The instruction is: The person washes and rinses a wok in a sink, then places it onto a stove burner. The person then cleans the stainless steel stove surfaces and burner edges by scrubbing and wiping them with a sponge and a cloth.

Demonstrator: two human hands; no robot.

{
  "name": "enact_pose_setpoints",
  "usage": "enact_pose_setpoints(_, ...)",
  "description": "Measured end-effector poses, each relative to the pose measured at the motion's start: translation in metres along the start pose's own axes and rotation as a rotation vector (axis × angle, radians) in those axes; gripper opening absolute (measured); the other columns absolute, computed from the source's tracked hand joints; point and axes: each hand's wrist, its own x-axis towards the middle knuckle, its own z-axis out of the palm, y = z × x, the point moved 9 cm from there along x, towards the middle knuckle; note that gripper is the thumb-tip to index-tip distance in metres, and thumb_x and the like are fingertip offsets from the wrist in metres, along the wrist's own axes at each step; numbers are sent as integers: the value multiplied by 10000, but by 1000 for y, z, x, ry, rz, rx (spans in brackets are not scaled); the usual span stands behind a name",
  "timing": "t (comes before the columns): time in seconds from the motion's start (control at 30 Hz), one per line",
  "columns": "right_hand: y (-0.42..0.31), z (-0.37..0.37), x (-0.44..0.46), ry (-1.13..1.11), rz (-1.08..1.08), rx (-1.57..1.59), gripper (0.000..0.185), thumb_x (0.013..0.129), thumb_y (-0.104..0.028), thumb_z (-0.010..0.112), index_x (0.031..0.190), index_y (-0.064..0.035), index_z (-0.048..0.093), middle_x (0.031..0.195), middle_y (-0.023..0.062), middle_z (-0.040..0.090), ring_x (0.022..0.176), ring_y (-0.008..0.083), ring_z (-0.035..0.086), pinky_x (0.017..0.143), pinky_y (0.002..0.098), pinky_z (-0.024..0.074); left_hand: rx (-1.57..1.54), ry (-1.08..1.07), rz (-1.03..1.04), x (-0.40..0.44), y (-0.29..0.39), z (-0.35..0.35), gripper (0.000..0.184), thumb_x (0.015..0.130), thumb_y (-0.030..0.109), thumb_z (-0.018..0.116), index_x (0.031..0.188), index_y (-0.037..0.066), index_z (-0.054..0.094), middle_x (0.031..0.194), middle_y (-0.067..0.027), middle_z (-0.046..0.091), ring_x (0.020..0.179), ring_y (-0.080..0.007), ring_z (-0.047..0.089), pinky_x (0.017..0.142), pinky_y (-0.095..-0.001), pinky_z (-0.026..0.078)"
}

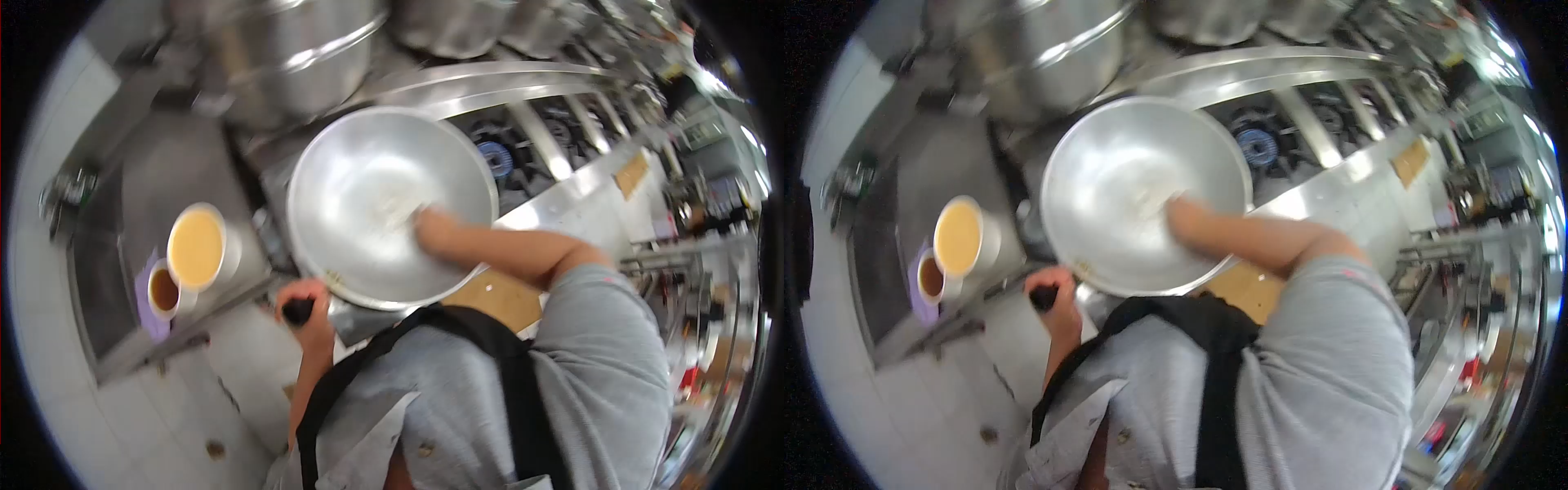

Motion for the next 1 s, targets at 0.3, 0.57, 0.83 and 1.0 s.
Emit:
enact_pose_setpoints(0.3,-171,26,-79,-323,-598,357,406,708,-172,610,1089,-52,537,1005,232,592,973,383,558,825,430,448,-156,-16,-111,10,-2,-3,300,681,-134,486,885,74,412,802,-52,499,775,-164,495,829,-333,428)
enact_pose_setpoints(0.57,17,-114,-39,208,-305,-895,214,687,-137,630,894,-128,680,951,92,601,905,239,583,703,407,449,-209,-56,-89,16,7,8,320,641,-128,488,874,79,418,780,-44,472,765,-177,491,847,-341,422)
enact_pose_setpoints(0.83,158,-225,-215,710,-387,-47,290,703,-107,593,989,-79,554,949,104,522,922,282,540,733,401,488,161,-181,332,-3,153,150,180,796,52,613,897,47,464,745,-69,519,534,-92,435,529,-230,391)
enact_pose_setpoints(1.0,372,-169,-310,617,-76,117,261,722,-128,588,982,-114,566,954,90,534,959,279,547,735,402,495,597,-83,439,-65,230,279,290,800,174,686,970,15,514,712,-18,499,529,-64,432,463,-208,362)
